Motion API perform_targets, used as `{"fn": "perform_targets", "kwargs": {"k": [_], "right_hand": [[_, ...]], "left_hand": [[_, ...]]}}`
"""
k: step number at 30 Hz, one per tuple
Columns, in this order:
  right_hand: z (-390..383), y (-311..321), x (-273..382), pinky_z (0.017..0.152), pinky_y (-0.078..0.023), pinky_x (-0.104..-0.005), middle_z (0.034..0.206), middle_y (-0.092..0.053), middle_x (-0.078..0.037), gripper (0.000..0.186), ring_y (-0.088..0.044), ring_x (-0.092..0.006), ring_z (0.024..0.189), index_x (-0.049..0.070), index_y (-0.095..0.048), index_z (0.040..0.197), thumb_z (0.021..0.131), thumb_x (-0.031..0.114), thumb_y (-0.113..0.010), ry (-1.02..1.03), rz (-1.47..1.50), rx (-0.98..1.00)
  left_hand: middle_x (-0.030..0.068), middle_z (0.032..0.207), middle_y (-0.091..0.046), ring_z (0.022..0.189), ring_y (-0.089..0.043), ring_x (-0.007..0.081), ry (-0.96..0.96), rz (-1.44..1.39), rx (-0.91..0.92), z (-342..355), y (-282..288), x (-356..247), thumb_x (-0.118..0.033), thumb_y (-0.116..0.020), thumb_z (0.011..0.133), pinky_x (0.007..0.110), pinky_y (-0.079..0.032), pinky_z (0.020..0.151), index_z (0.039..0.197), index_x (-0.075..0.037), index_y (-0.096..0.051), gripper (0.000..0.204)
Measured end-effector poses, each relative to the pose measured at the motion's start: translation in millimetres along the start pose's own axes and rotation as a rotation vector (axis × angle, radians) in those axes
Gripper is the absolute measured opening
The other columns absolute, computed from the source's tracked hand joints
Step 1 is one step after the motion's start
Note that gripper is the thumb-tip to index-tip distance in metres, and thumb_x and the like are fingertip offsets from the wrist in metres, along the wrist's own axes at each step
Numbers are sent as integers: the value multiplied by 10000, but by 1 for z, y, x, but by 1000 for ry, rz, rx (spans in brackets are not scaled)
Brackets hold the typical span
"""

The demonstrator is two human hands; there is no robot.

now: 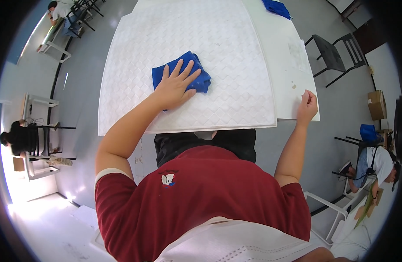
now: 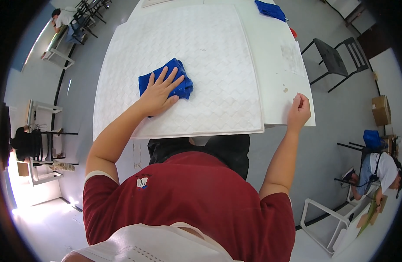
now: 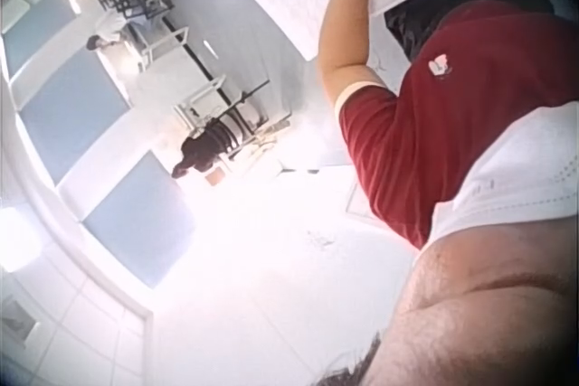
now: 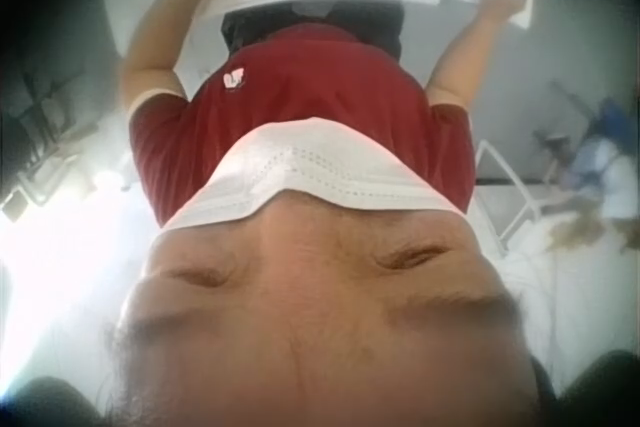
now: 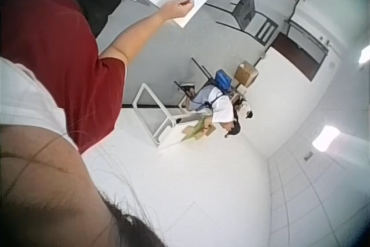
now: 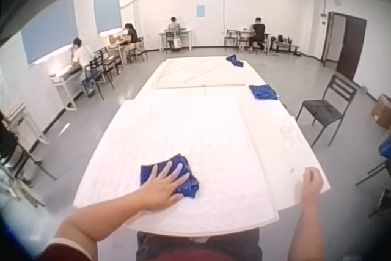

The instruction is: Wipe and clean a white textured board using a blue microfiber cloth.

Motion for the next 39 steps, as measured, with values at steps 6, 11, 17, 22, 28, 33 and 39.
{"fn": "perform_targets", "kwargs": {"k": [6, 11, 17, 22, 28, 33, 39], "right_hand": [[0, -2, 1, 677, -469, -243, 804, -635, -35, 200, -580, -102, 727, 13, -637, 967, 897, 184, -561, 8, -12, 22], [-1, -1, 1, 676, -467, -238, 794, -630, -32, 197, -576, -95, 726, 14, -636, 967, 896, 184, -565, -15, 42, 6], [-1, -4, -2, 671, -464, -233, 788, -627, -29, 190, -575, -91, 723, 14, -636, 960, 894, 178, -569, -44, 92, 18], [-1, -2, -4, 669, -465, -233, 789, -630, -32, 188, -582, -97, 725, 11, -636, 954, 891, 176, -570, -49, 105, 18], [-2, -1, 3, 663, -460, -229, 787, -629, -29, 179, -583, -100, 726, 8, -636, 950, 887, 161, -569, -68, 56, 41], [-4, 4, -5, 651, -439, -212, 755, -602, -13, 163, -555, -71, 699, 19, -638, 944, 898, 155, -559, -136, 112, 3], [0, 3, -10, 648, -434, -202, 750, -593, -9, 169, -545, -64, 694, 9, -628, 951, 903, 153, -553, -96, 144, -1]], "left_hand": [[102, 1523, -155, 1407, -87, 323, -14, -58, -4, 6, 0, 3, -251, -477, 909, 529, -95, 1111, 1434, -154, -285, 567], [153, 1487, -241, 1384, -170, 344, -56, -244, -108, 39, 5, 16, -308, -433, 942, 518, -141, 1104, 1398, -93, -336, 513], [131, 1495, -234, 1389, -166, 330, -63, -423, -255, 106, 9, 13, -350, -394, 958, 553, -108, 1094, 1404, -111, -333, 509], [98, 1514, -192, 1397, -136, 332, -43, -116, -150, 136, 9, -15, -425, -382, 945, 575, -107, 1091, 1431, -213, -297, 537], [115, 1524, -147, 1405, -100, 328, -12, 8, -48, 137, 3, -21, -423, -428, 912, 566, -111, 1091, 1447, -228, -256, 595], [120, 1524, -144, 1406, -104, 315, -28, -1, -77, 139, -1, -18, -421, -425, 915, 552, -105, 1098, 1452, -188, -240, 613], [108, 1523, -156, 1408, -110, 298, -19, 12, -112, 141, -2, -20, -380, -390, 945, 516, -100, 1114, 1450, -169, -242, 567]]}}
Point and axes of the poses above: each hand's wrist, its own z-axis towards the middle knuckle, its own y-axis out of the back of the hand, x = y × z, the point moved 6 cm from there along z, towards the middle knuckle
